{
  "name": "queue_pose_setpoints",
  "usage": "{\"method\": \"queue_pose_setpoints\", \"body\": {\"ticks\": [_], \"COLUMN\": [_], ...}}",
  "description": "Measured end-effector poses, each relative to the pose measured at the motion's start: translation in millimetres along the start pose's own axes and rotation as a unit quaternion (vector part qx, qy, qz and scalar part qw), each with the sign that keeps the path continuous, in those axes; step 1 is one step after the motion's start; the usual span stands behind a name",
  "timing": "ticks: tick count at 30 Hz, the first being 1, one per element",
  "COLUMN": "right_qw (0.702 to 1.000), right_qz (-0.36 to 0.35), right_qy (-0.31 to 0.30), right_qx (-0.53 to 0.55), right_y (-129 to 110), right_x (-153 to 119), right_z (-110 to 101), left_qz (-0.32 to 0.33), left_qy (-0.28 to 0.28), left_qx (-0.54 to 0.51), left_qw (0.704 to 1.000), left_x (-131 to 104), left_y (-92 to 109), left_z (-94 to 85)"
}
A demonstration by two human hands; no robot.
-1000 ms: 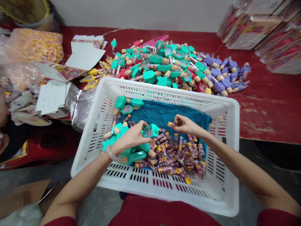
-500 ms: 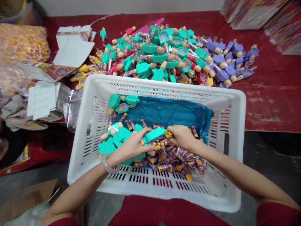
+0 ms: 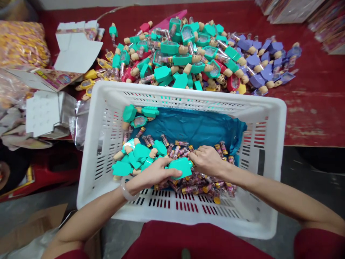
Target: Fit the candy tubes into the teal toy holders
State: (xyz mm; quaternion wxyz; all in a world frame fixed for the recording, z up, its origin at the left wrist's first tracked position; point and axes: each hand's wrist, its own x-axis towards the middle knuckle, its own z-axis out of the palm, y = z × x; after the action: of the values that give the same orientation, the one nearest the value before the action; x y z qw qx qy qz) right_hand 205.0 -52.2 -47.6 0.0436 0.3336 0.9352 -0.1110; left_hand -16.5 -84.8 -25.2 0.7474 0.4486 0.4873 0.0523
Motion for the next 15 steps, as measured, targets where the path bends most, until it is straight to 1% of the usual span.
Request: {"method": "queue_pose_setpoints", "body": {"ticks": [2,4,7,9,10,11,12,13,14,15], "right_qw": [1.0,1.0,1.0,0.998,0.997,0.995,0.993,0.989,0.984,0.977], "right_qz": [-0.004,-0.003,0.018,0.038,0.051,0.065,0.081,0.098,0.114,0.127], "right_qy": [-0.018,-0.023,-0.023,-0.039,-0.051,-0.065,-0.081,-0.101,-0.127,-0.156], "right_qx": [0.006,0.01,0.009,0.017,0.024,0.032,0.041,0.05,0.06,0.074], "right_y": [0,-1,-5,-8,-9,-10,-11,-11,-11,-11], "right_x": [-1,-3,-8,-10,-10,-9,-8,-7,-5,-4], "right_z": [1,4,7,6,4,2,0,-1,-1,-1], "left_qz": [-0.037,-0.069,-0.111,-0.113,-0.098,-0.068,-0.023,0.035,0.095,0.148], "left_qy": [-0.042,-0.06,-0.068,-0.07,-0.066,-0.055,-0.033,-0.003,0.026,0.049], "left_qx": [-0.096,-0.142,-0.155,-0.132,-0.105,-0.063,-0.003,0.076,0.171,0.27], "left_qw": [0.994,0.986,0.979,0.982,0.987,0.994,0.999,0.996,0.98,0.95], "left_x": [5,9,12,11,10,9,8,7,6,5], "left_y": [-6,-10,-15,-15,-14,-12,-10,-7,-6,-4], "left_z": [-0.4,-0.6,0.5,2.1,3.0,3.8,4.5,5.1,5.5,5.7]}}
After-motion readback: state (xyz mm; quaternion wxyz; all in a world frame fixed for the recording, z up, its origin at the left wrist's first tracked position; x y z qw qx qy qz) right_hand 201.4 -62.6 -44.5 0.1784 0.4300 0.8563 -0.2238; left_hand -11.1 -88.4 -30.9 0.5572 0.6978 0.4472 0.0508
